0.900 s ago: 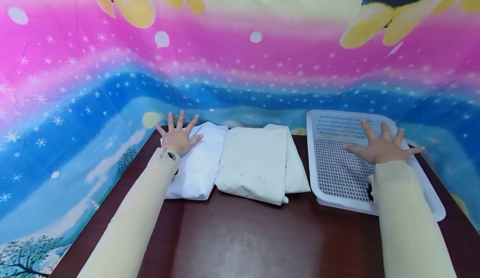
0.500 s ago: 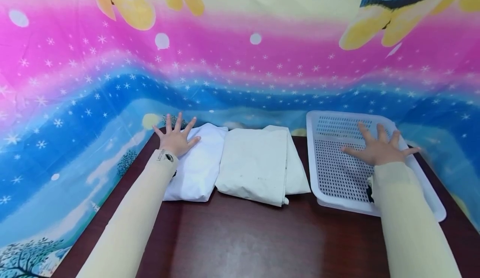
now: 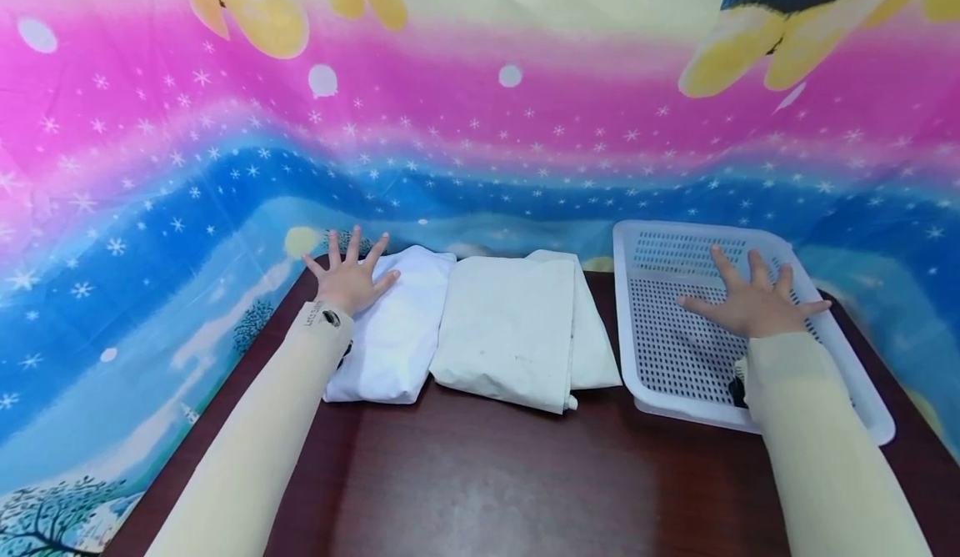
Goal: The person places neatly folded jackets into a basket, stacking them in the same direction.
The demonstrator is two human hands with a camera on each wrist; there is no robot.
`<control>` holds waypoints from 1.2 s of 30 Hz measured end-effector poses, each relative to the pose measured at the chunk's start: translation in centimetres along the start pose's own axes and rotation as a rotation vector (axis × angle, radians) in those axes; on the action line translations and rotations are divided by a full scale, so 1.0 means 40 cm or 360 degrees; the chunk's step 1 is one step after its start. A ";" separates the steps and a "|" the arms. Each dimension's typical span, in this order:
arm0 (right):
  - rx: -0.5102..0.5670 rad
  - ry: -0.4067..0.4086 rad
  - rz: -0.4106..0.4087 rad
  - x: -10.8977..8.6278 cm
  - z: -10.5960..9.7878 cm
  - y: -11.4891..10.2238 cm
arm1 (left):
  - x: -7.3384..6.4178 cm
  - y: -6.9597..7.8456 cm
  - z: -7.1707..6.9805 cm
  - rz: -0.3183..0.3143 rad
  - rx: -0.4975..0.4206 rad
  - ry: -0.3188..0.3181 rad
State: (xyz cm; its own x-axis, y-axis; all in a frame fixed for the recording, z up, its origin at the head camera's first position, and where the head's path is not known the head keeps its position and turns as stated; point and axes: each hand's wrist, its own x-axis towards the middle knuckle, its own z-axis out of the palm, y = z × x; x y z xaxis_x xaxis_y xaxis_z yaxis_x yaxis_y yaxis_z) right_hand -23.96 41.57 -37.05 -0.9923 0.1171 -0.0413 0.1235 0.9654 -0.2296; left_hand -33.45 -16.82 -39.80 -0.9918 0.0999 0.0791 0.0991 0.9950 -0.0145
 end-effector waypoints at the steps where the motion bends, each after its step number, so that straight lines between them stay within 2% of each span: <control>1: 0.0015 -0.0004 -0.0010 0.001 0.000 0.000 | -0.003 0.000 -0.001 0.0003 -0.0025 0.0008; 8: 0.0044 -0.0044 -0.0095 -0.004 -0.009 -0.017 | -0.009 0.007 -0.009 0.0016 -0.0152 0.0058; 15: 0.0053 -0.0116 -0.0124 -0.017 -0.030 -0.058 | -0.039 0.032 -0.049 -0.0016 -0.0305 0.0031; 19: 0.0073 -0.0135 -0.0136 -0.030 -0.048 -0.082 | -0.056 0.051 -0.072 -0.0004 -0.0435 0.0060; 27: 0.0116 -0.0069 -0.0200 -0.065 -0.087 -0.142 | -0.085 0.086 -0.099 0.0060 -0.0620 0.0104; 36: 0.0201 0.0117 -0.0266 -0.123 -0.100 -0.207 | -0.130 0.121 -0.103 0.0146 -0.0834 0.0206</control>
State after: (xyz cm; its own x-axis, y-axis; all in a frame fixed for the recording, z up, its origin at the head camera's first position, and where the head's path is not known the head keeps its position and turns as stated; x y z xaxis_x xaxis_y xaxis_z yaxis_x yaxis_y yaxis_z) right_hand -20.17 33.95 -31.05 -0.9968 -0.0210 0.0777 -0.0469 0.9364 -0.3477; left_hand -27.47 -12.51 -36.18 -0.9626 0.1535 0.2231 0.2440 0.8490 0.4687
